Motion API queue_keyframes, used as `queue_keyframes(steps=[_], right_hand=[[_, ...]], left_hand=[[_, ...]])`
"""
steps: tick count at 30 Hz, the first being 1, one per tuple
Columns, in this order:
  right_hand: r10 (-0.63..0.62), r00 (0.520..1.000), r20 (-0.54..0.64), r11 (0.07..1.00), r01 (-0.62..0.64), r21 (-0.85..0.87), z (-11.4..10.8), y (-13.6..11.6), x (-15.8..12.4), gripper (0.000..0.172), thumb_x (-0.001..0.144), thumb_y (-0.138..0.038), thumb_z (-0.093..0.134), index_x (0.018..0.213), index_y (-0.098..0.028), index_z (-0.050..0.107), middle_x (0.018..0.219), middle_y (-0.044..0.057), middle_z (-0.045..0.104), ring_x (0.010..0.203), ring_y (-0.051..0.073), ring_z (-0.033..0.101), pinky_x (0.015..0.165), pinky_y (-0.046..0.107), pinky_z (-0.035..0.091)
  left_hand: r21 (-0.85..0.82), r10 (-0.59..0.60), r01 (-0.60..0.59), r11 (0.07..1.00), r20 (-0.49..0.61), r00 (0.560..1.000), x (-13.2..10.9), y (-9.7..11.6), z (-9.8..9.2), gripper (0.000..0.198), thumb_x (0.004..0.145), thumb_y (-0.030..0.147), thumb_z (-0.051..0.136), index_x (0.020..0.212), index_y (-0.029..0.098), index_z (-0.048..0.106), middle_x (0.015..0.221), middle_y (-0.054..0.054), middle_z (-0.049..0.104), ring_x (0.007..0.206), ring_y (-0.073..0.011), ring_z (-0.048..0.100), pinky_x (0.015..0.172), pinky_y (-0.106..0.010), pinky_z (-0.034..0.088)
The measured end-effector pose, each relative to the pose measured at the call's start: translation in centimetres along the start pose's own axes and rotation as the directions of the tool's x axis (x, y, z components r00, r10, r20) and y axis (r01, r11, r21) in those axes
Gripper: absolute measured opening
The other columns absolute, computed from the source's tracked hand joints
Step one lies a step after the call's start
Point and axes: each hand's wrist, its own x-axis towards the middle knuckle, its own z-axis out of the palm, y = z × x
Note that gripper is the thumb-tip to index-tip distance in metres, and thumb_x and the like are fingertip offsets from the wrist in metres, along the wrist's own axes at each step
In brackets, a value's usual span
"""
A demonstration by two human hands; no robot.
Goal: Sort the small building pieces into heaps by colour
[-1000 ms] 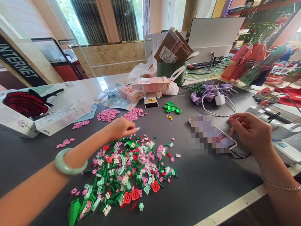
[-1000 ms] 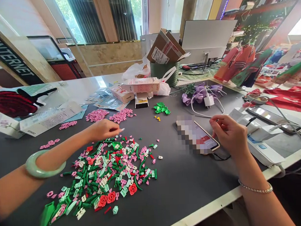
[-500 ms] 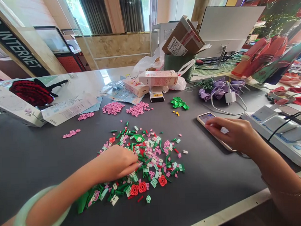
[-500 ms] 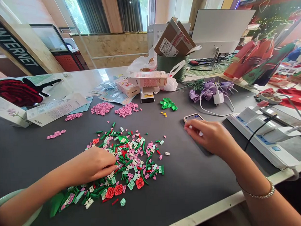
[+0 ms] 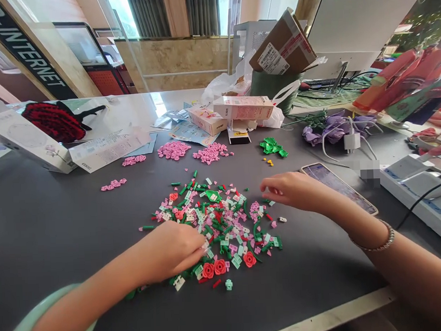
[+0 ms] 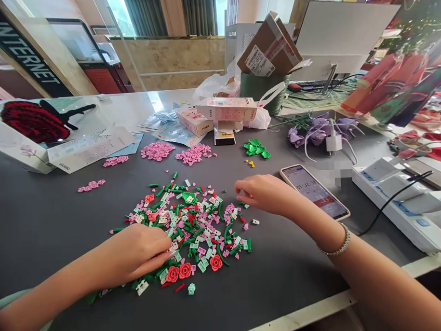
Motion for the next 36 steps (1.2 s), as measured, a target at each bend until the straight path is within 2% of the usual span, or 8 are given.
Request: queue_keyframes(steps=[6, 10, 16, 21, 26, 30, 33, 36], right_hand=[[-0.078, 0.997, -0.009, 0.995, 0.077, -0.057, -0.5, -2.3, 2.1, 0.005, 0.091, -0.020, 0.057, 0.093, -0.021, 0.062, 0.078, -0.002, 0.065, 0.061, 0.015, 0.057, 0.049, 0.025, 0.028], [-0.160, 0.986, -0.048, 0.987, 0.159, -0.030, -0.2, -4.1, 3.1, 0.007, 0.092, -0.017, 0.057, 0.098, -0.019, 0.062, 0.086, 0.000, 0.064, 0.066, 0.015, 0.059, 0.053, 0.026, 0.034], [-0.347, 0.926, -0.150, 0.924, 0.365, 0.111, 1.0, -6.3, 3.3, 0.015, 0.091, -0.012, 0.060, 0.106, -0.015, 0.061, 0.101, 0.007, 0.063, 0.092, 0.022, 0.059, 0.078, 0.035, 0.048], [-0.431, 0.878, -0.209, 0.871, 0.465, 0.157, 1.9, -8.5, 3.1, 0.025, 0.090, -0.013, 0.063, 0.115, -0.013, 0.058, 0.112, 0.010, 0.062, 0.106, 0.025, 0.054, 0.094, 0.042, 0.045], [-0.516, 0.845, -0.142, 0.814, 0.535, 0.225, 2.7, -9.9, 3.0, 0.035, 0.089, -0.022, 0.069, 0.121, -0.015, 0.057, 0.123, 0.007, 0.060, 0.119, 0.025, 0.048, 0.103, 0.042, 0.037], [-0.505, 0.853, -0.133, 0.808, 0.522, 0.273, 2.9, -9.7, 3.0, 0.029, 0.090, -0.025, 0.067, 0.115, -0.013, 0.061, 0.112, 0.009, 0.064, 0.109, 0.026, 0.052, 0.095, 0.041, 0.042], [-0.493, 0.858, -0.143, 0.805, 0.512, 0.299, 2.9, -9.3, 3.1, 0.022, 0.098, -0.027, 0.055, 0.113, -0.013, 0.061, 0.107, 0.010, 0.064, 0.103, 0.025, 0.053, 0.089, 0.041, 0.044], [-0.468, 0.870, -0.158, 0.810, 0.493, 0.317, 2.8, -9.0, 3.0, 0.024, 0.103, -0.027, 0.043, 0.105, -0.013, 0.063, 0.096, 0.008, 0.064, 0.094, 0.024, 0.054, 0.085, 0.040, 0.044]], left_hand=[[-0.005, -0.004, 0.004, 1.000, -0.023, 1.000, -0.7, 0.5, 0.7, 0.028, 0.095, 0.022, 0.039, 0.069, 0.019, 0.050, 0.061, 0.000, 0.055, 0.051, -0.0154, 0.052, 0.047, -0.031, 0.031], [-0.030, -0.010, 0.007, 1.000, -0.102, 0.995, -1.2, 0.7, 0.9, 0.030, 0.096, 0.021, 0.035, 0.070, 0.019, 0.051, 0.062, 0.000, 0.054, 0.051, -0.0155, 0.050, 0.046, -0.031, 0.031], [-0.105, -0.054, 0.028, 0.994, -0.257, 0.965, -2.7, 1.2, 1.2, 0.032, 0.097, 0.020, 0.032, 0.071, 0.018, 0.051, 0.065, -0.001, 0.054, 0.053, -0.0148, 0.047, 0.046, -0.029, 0.033], [-0.175, -0.102, 0.049, 0.983, -0.309, 0.946, -3.9, 1.7, 1.5, 0.027, 0.095, 0.015, 0.034, 0.079, 0.018, 0.056, 0.068, -0.001, 0.057, 0.057, -0.0159, 0.050, 0.049, -0.029, 0.036], [-0.200, -0.071, -0.003, 0.980, -0.364, 0.929, -4.0, 2.4, 2.0, 0.019, 0.091, 0.012, 0.041, 0.082, 0.018, 0.057, 0.067, 0.000, 0.059, 0.059, -0.0154, 0.052, 0.053, -0.028, 0.041], [-0.188, -0.031, -0.037, 0.982, -0.345, 0.938, -4.3, 2.5, 2.3, 0.014, 0.085, 0.009, 0.048, 0.079, 0.018, 0.056, 0.066, 0.000, 0.057, 0.056, -0.0155, 0.050, 0.048, -0.029, 0.039], [-0.199, -0.017, -0.060, 0.978, -0.364, 0.931, -4.6, 2.3, 2.4, 0.013, 0.083, 0.009, 0.049, 0.077, 0.018, 0.056, 0.065, 0.000, 0.057, 0.055, -0.0152, 0.049, 0.046, -0.029, 0.038], [-0.214, -0.029, -0.058, 0.975, -0.383, 0.923, -4.8, 1.9, 2.2, 0.017, 0.084, 0.007, 0.046, 0.077, 0.018, 0.057, 0.065, -0.001, 0.057, 0.056, -0.0146, 0.049, 0.050, -0.029, 0.042]])
